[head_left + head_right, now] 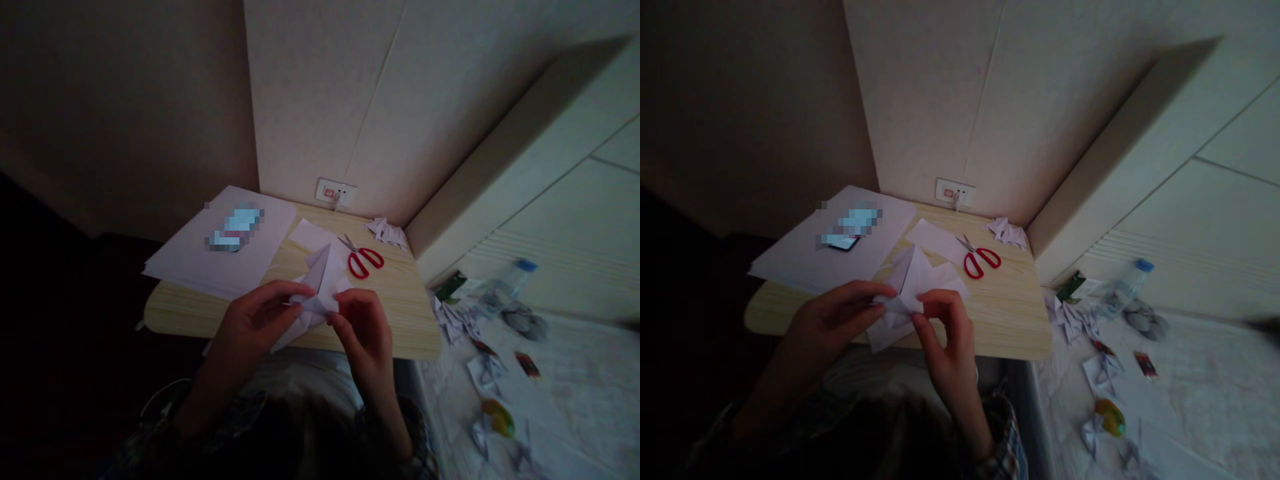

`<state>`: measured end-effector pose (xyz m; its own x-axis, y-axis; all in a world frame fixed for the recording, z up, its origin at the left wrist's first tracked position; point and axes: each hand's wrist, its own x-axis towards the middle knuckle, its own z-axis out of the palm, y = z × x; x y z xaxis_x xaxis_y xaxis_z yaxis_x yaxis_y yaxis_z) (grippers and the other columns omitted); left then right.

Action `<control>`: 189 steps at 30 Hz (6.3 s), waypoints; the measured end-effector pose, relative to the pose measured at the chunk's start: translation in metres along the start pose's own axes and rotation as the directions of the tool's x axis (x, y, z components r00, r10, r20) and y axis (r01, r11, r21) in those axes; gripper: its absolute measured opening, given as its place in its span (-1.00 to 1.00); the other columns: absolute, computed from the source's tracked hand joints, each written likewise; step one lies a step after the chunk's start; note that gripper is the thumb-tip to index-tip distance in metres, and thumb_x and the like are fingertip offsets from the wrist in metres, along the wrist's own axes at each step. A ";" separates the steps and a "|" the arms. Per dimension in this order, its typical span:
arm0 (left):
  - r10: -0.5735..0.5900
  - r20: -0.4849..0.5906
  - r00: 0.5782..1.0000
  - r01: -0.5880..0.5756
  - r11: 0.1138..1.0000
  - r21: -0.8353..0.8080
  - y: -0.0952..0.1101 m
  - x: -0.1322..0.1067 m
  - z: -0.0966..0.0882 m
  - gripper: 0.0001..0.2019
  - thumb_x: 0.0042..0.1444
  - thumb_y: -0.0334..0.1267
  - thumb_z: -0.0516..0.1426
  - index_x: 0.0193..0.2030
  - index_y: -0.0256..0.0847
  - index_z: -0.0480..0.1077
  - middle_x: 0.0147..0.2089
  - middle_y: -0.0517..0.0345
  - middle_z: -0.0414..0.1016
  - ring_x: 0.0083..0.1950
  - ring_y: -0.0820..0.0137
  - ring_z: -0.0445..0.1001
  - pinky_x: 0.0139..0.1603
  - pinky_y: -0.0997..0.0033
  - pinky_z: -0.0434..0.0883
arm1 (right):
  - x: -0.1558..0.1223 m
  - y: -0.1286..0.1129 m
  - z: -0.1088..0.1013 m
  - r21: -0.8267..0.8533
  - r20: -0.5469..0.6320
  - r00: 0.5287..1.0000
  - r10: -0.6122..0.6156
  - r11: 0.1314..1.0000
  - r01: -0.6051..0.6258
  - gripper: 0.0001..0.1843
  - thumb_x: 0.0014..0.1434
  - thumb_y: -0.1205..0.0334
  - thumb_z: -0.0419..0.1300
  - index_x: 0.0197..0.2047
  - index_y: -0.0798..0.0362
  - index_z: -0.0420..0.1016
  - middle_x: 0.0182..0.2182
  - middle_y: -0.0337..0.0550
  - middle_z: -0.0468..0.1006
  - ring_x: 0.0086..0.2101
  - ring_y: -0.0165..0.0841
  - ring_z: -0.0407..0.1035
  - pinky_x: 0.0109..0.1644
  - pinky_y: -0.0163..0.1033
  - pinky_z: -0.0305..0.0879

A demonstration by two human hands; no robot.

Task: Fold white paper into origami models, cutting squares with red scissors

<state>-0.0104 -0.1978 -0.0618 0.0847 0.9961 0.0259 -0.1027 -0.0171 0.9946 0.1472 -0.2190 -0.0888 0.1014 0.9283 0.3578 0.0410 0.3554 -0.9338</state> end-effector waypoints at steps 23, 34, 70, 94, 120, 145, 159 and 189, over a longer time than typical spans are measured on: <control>-0.418 0.079 0.905 0.422 0.862 -0.280 0.010 0.000 0.007 -0.71 -0.27 -0.27 0.40 -0.33 -0.18 0.52 -0.51 0.26 0.60 -0.50 0.47 0.51 -0.44 0.58 0.39 | -0.001 0.001 -0.009 -0.359 0.067 0.887 -0.457 0.818 0.449 -0.69 0.20 0.60 0.12 -0.26 -0.04 0.46 -0.20 -0.18 0.58 -0.18 -0.36 0.47 -0.13 -0.22 0.40; -0.247 -0.085 0.965 0.221 0.946 -0.236 -0.007 0.008 0.003 -0.72 -0.24 -0.30 0.38 -0.34 -0.22 0.46 -0.44 0.23 0.62 -0.41 0.44 0.54 -0.41 0.58 0.43 | -0.004 -0.004 -0.011 -0.269 0.128 0.949 -0.286 0.912 0.311 -0.78 0.22 0.31 0.20 -0.05 -0.05 0.40 -0.04 -0.09 0.41 0.00 -0.22 0.33 0.07 -0.06 0.31; -0.328 -0.090 0.940 0.279 0.894 -0.350 0.001 0.000 0.010 -0.72 -0.15 -0.30 0.35 -0.25 -0.17 0.46 -0.31 0.25 0.65 -0.21 0.29 0.61 -0.22 0.44 0.50 | 0.002 -0.018 -0.022 -0.506 0.369 0.879 -0.302 0.728 0.463 -0.64 0.22 0.48 0.11 0.05 -0.04 0.35 0.07 0.01 0.48 0.05 -0.23 0.39 0.05 -0.06 0.41; -0.319 -0.088 0.944 0.307 0.943 -0.129 0.001 -0.004 0.008 -0.83 -0.27 -0.31 0.39 -0.44 -0.21 0.58 -0.39 0.14 0.67 -0.35 0.25 0.60 -0.27 0.38 0.49 | -0.001 -0.019 -0.021 -0.539 0.262 0.893 -0.366 0.712 0.450 -0.82 0.27 0.41 0.15 -0.13 -0.05 0.45 -0.09 -0.08 0.53 -0.14 -0.27 0.45 -0.13 -0.13 0.45; -0.245 -0.088 0.965 0.248 0.969 0.020 0.015 -0.009 0.017 -0.85 -0.20 -0.34 0.32 -0.41 -0.14 0.53 -0.44 0.29 0.63 -0.37 0.33 0.60 -0.33 0.48 0.53 | 0.001 -0.027 -0.010 -0.058 -0.027 0.999 0.039 0.998 -0.041 -0.86 0.14 0.40 0.27 -0.41 -0.01 0.51 -0.34 -0.26 0.56 -0.28 -0.36 0.42 -0.18 -0.25 0.28; -0.115 -0.056 0.992 0.117 0.992 0.038 0.005 -0.009 0.016 -0.86 -0.16 -0.33 0.31 -0.39 -0.19 0.50 -0.39 0.21 0.65 -0.38 0.34 0.61 -0.37 0.50 0.54 | 0.004 -0.030 -0.008 -0.362 0.026 0.985 -0.173 0.917 0.170 -0.87 0.16 0.42 0.25 -0.36 -0.01 0.49 -0.28 -0.24 0.54 -0.22 -0.38 0.42 -0.10 -0.28 0.30; -0.100 -0.130 0.986 0.114 0.988 0.106 0.016 -0.013 0.024 -0.94 -0.11 -0.31 0.26 -0.47 -0.11 0.45 -0.49 0.35 0.49 -0.41 0.43 0.51 -0.36 0.57 0.47 | 0.000 -0.030 -0.003 -0.212 -0.052 0.998 -0.046 0.977 0.034 -0.87 0.17 0.39 0.25 -0.39 0.00 0.46 -0.32 -0.24 0.49 -0.24 -0.34 0.38 -0.14 -0.21 0.26; -0.197 -0.151 0.969 0.212 0.973 0.090 0.018 -0.014 0.024 -0.86 -0.12 -0.26 0.24 -0.47 -0.11 0.33 -0.56 0.37 0.41 -0.52 0.46 0.45 -0.47 0.56 0.42 | 0.002 -0.033 0.002 0.010 -0.166 0.976 0.142 0.990 -0.142 -0.85 0.06 0.34 0.31 -0.48 0.01 0.43 -0.47 -0.29 0.50 -0.40 -0.39 0.37 -0.34 -0.29 0.27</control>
<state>0.0103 -0.2144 -0.0423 -0.0472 0.9815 -0.1857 0.0072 0.1863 0.9825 0.1441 -0.2286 -0.0572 0.2697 0.9382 0.2171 0.0158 0.2211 -0.9751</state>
